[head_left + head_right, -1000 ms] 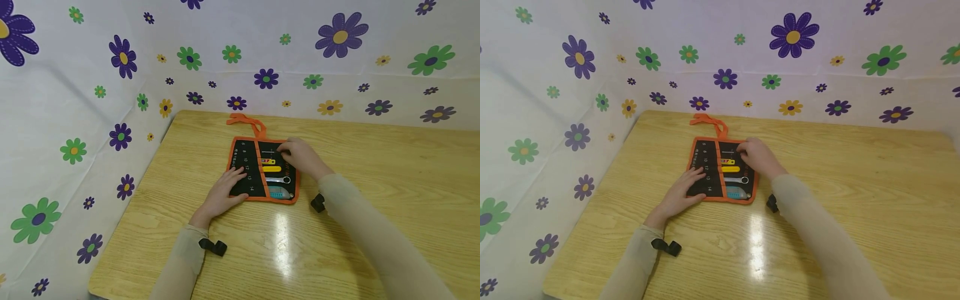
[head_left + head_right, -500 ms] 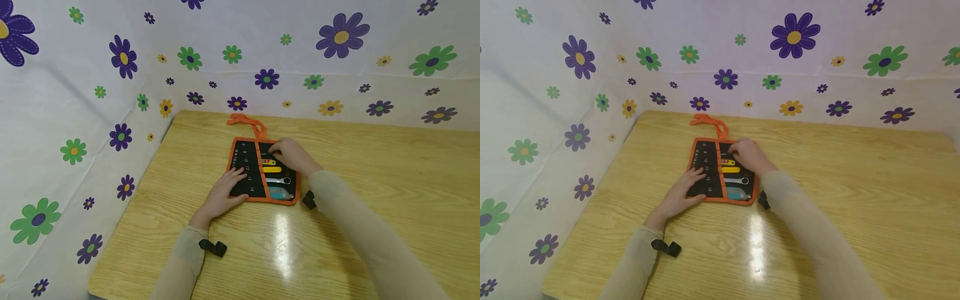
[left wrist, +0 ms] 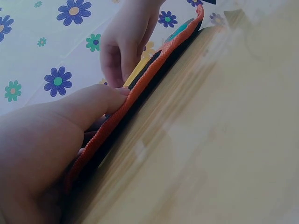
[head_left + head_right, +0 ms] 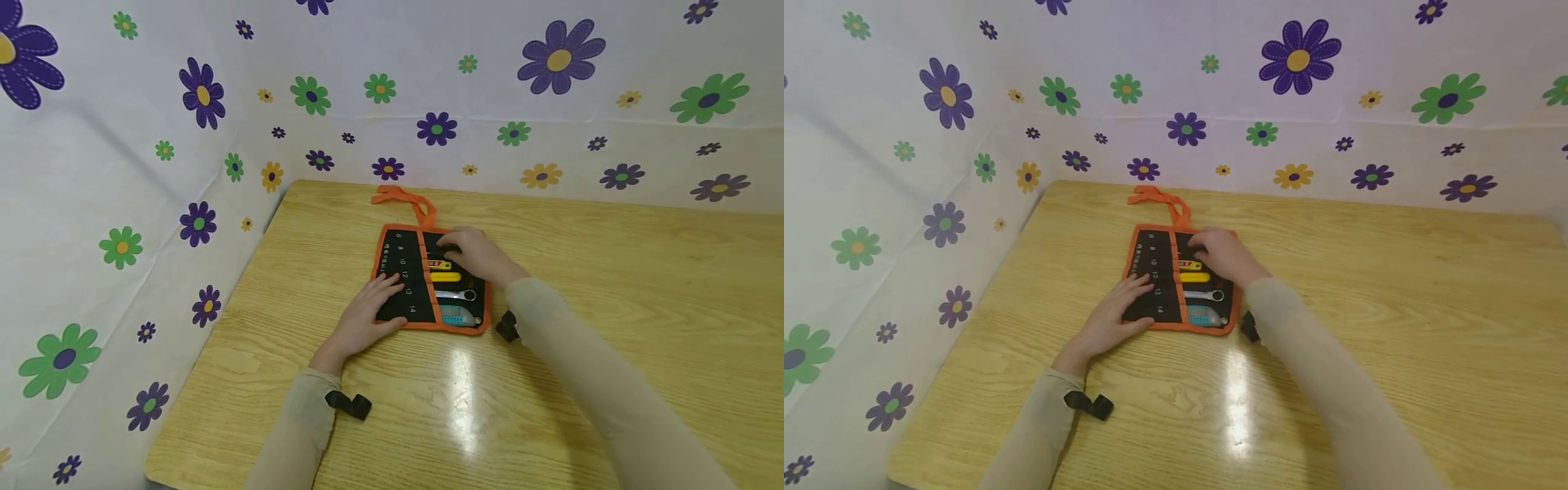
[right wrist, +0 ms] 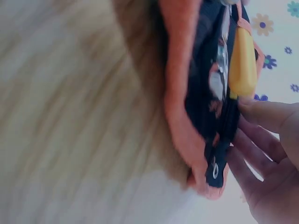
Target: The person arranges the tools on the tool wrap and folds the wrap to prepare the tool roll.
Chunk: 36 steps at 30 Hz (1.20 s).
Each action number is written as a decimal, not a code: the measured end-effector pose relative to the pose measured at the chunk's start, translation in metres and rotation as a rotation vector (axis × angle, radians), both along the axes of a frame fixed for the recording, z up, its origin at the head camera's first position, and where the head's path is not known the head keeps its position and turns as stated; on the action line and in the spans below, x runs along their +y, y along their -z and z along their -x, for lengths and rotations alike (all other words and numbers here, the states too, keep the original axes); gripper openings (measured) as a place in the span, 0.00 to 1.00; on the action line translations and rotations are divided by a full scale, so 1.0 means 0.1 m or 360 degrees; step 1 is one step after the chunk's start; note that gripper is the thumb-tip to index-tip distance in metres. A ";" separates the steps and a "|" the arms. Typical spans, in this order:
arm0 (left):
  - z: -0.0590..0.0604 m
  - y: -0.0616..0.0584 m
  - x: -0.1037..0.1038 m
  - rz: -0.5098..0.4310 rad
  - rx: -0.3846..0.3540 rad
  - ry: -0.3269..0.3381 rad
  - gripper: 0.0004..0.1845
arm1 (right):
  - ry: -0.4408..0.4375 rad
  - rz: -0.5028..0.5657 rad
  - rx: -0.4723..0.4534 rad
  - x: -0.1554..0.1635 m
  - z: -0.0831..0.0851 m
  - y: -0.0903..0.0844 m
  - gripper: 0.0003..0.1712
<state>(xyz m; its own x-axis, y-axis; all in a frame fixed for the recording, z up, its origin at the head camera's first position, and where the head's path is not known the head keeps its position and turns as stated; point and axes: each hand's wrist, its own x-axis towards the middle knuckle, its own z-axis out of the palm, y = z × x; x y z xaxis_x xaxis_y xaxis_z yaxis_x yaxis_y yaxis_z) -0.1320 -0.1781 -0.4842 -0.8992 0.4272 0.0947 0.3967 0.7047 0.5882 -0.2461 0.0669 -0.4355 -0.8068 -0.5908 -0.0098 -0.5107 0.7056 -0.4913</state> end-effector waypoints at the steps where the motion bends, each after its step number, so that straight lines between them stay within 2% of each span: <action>1: 0.00 0.00 0.00 -0.0002 -0.0006 0.0000 0.33 | 0.0013 0.0008 -0.0007 0.03 0.00 0.00 0.16; 9: 0.00 0.01 0.00 -0.0017 -0.0003 -0.0001 0.34 | 0.0227 0.0071 -0.0085 0.26 -0.08 -0.03 0.16; 13: 0.00 0.01 0.00 -0.0010 -0.0004 0.0001 0.34 | 0.0274 0.0062 -0.0095 0.30 -0.10 -0.02 0.13; 24: 0.00 0.02 0.00 -0.0014 0.0008 0.0009 0.34 | 0.0235 0.0098 -0.0073 0.22 -0.15 0.00 0.12; 36: 0.00 0.00 0.00 -0.0001 -0.0004 0.0014 0.34 | 0.0210 0.0146 -0.0158 0.07 -0.17 -0.01 0.17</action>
<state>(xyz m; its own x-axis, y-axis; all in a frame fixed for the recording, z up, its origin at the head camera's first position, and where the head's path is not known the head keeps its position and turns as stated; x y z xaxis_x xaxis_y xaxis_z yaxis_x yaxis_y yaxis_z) -0.1317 -0.1785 -0.4846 -0.8955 0.4353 0.0924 0.4015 0.7009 0.5895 -0.2290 0.0739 -0.4348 -0.8751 -0.4819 -0.0443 -0.3622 0.7130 -0.6003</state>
